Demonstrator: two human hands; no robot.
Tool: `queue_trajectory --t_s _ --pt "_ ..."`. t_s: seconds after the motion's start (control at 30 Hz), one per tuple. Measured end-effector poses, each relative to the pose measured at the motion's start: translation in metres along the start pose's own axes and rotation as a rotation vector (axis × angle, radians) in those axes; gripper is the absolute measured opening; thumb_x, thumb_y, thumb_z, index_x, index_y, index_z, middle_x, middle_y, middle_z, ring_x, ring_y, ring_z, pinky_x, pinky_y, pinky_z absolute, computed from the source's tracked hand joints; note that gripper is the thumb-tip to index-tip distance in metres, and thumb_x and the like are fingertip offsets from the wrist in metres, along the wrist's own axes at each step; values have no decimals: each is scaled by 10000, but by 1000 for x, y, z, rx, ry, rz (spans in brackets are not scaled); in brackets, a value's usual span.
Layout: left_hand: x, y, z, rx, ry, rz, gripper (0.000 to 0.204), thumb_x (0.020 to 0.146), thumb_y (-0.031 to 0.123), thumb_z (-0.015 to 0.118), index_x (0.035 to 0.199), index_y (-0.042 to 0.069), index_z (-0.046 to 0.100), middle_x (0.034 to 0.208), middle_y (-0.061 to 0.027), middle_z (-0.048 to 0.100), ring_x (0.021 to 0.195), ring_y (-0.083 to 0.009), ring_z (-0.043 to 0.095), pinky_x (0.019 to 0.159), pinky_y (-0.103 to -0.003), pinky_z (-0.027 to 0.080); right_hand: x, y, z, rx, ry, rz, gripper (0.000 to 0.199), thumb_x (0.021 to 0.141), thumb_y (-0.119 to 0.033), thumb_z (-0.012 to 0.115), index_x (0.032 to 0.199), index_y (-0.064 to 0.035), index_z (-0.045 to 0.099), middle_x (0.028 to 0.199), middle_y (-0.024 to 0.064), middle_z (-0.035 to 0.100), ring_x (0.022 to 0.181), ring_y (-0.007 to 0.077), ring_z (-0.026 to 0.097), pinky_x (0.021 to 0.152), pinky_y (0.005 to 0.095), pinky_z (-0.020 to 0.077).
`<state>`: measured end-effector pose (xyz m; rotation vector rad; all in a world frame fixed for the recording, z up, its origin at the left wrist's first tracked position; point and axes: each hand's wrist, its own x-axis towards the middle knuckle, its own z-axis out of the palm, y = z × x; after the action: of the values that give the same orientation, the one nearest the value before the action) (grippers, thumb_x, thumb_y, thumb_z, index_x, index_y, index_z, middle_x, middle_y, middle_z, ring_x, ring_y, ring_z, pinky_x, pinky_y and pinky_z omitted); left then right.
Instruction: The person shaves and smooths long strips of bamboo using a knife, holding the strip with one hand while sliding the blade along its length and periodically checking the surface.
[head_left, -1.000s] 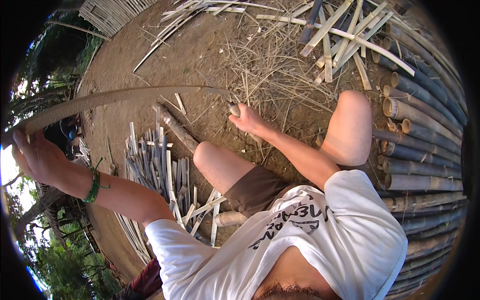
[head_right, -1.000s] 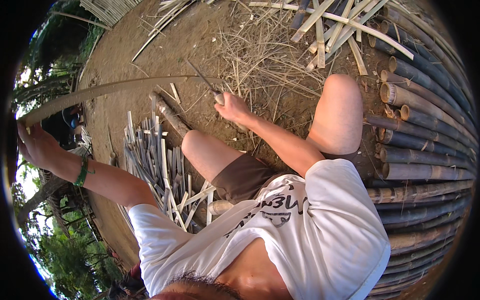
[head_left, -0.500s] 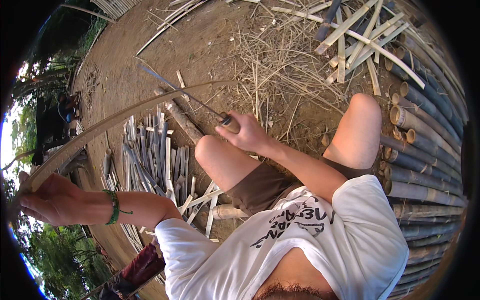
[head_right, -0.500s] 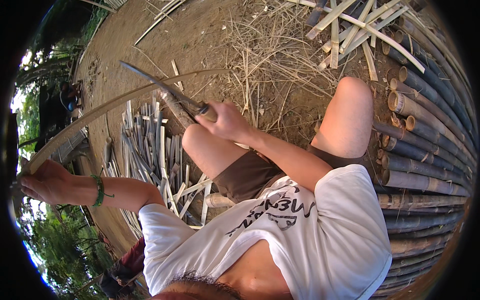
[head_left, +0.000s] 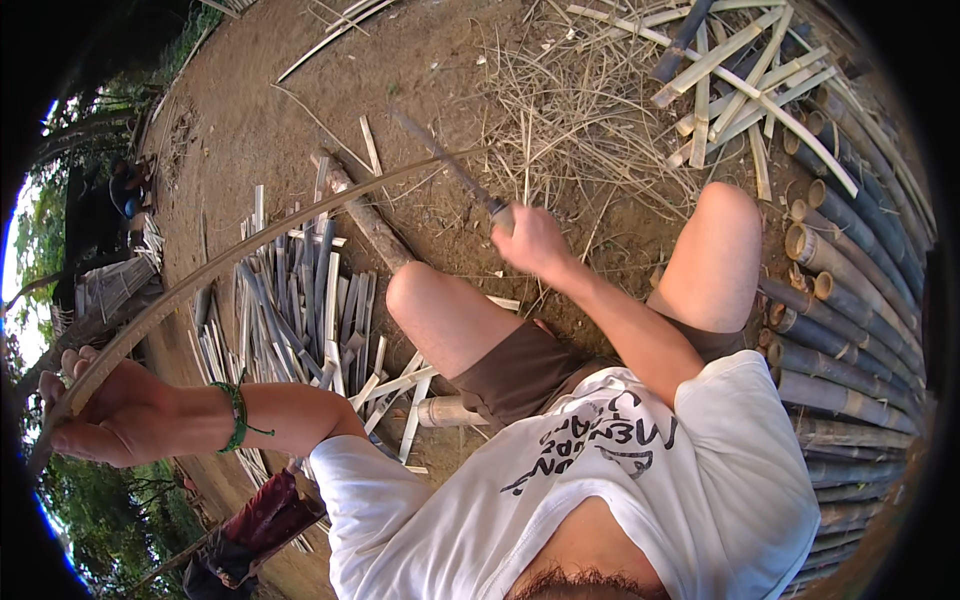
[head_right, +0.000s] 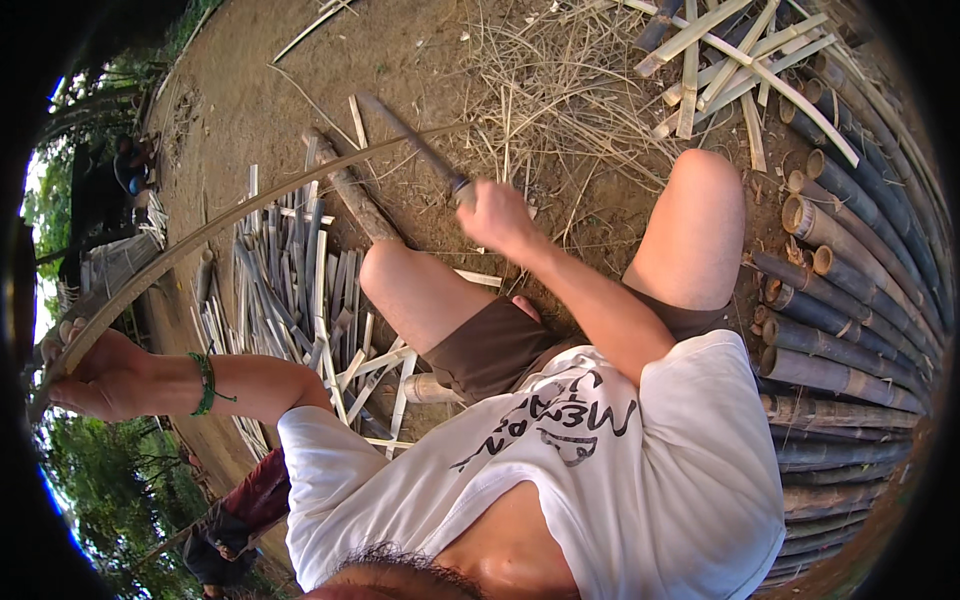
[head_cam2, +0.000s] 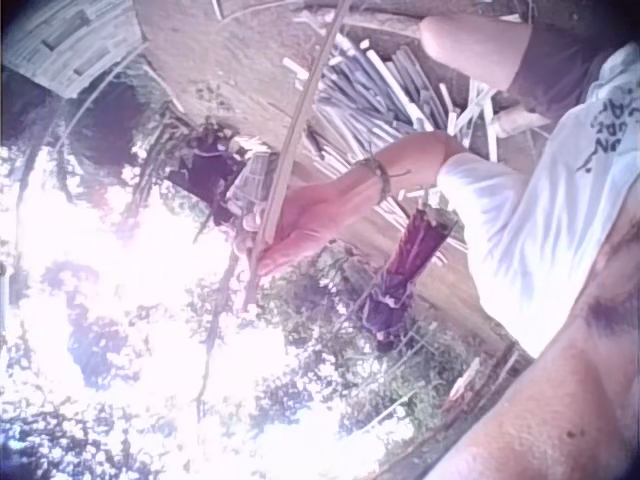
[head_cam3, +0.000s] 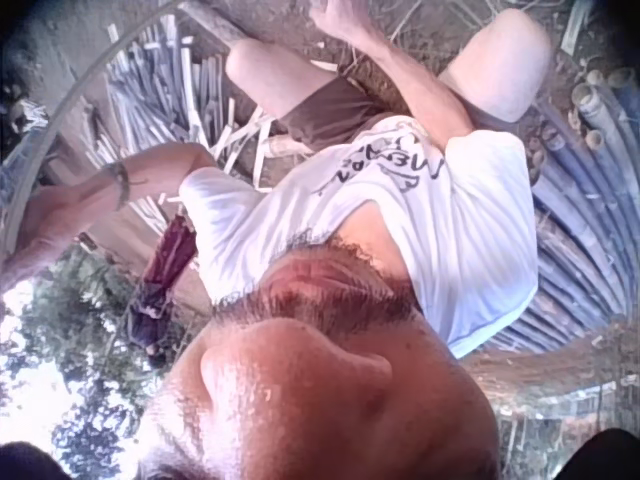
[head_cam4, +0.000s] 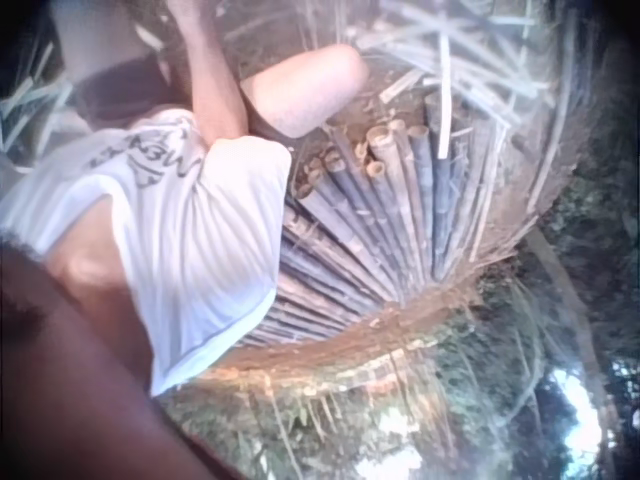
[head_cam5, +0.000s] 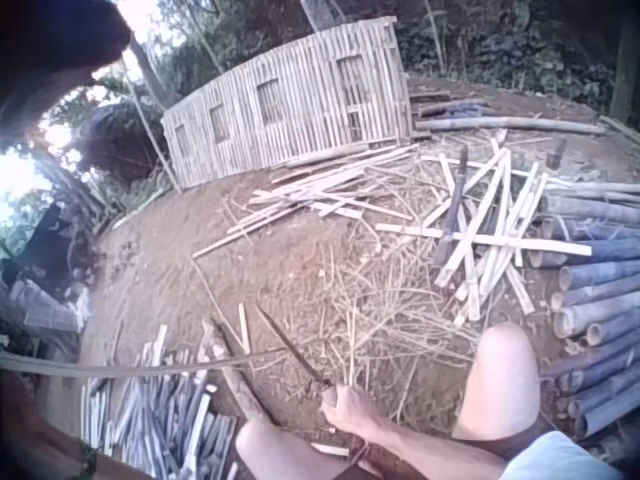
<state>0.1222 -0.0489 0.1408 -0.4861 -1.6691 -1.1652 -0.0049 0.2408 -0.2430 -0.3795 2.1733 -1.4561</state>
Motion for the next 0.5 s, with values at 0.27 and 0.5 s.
queue_trajectory --t_s 0.27,0.5 --pt "-18 11 11 -36 13 60 262 913 419 682 920 165 743 849 14 668 736 -195 614 650 -291 434 -52 -46 -22 33 -47 -244 238 821 -203 680 887 12 602 603 179 599 563 310 643 561 422 477" --pt "-39 18 24 -380 -109 26 106 810 369 792 844 275 759 830 145 677 665 -32 599 526 -167 332 -38 6 -24 -56 -25 -270 231 785 -189 633 782 37 584 548 189 602 482 343 637 486 426 517"
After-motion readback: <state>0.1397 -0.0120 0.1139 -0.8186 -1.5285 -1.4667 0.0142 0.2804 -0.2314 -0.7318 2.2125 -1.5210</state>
